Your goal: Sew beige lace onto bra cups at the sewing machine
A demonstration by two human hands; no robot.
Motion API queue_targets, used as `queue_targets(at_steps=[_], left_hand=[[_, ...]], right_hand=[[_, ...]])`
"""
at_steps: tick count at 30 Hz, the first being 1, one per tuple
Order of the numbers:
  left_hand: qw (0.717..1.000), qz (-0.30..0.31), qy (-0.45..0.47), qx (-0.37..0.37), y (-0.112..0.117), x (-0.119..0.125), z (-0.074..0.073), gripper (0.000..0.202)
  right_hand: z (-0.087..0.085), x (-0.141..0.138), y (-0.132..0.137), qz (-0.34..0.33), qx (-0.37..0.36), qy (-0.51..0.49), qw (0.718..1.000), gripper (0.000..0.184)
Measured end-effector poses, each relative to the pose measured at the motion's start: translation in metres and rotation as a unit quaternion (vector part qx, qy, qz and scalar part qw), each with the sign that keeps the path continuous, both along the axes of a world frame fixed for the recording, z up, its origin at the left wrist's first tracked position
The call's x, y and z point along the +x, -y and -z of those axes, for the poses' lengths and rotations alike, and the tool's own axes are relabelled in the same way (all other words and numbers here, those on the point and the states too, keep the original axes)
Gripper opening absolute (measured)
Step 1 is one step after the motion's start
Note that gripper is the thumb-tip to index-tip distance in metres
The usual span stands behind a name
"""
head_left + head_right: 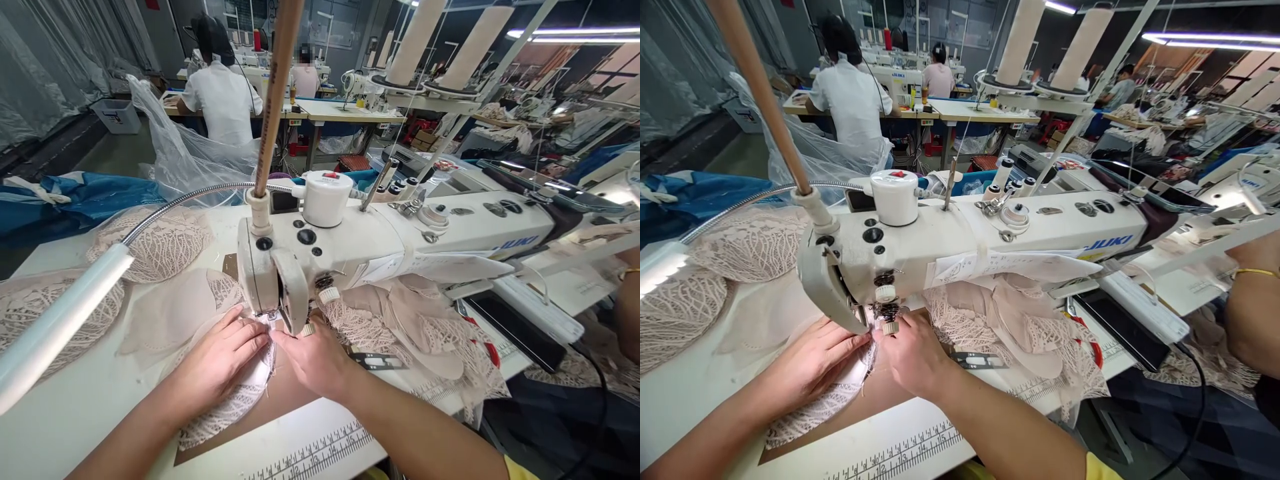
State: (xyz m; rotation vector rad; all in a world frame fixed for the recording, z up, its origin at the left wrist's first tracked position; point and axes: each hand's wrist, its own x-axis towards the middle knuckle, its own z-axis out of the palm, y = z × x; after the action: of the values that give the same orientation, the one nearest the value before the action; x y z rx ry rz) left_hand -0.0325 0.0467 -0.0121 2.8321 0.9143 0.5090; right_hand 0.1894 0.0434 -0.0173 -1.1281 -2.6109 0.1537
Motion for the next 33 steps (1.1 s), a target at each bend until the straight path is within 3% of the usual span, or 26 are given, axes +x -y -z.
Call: queue_targets(at_steps=[11,23,33], left_hand=[[1.0,0.004,-0.008,-0.015,-0.004,-0.002,0.0,0.036],[0.999,-0.043,0.018,-0.024,-0.007,0.002,0.006,0.029],[0.999,-0.012,0.0,-0.039,-0.006,-0.001,-0.002,0.025]], right_hand=[[-0.005,-0.004,-0.001,0.009,-0.014,0.039,0.999,0.031],[-0.005,-0.013,-0.003,0.05,0.033,0.018,0.998,0.038],[-0.003,-0.004,0.0,-0.023,-0.001,0.017,1.0,0.021]])
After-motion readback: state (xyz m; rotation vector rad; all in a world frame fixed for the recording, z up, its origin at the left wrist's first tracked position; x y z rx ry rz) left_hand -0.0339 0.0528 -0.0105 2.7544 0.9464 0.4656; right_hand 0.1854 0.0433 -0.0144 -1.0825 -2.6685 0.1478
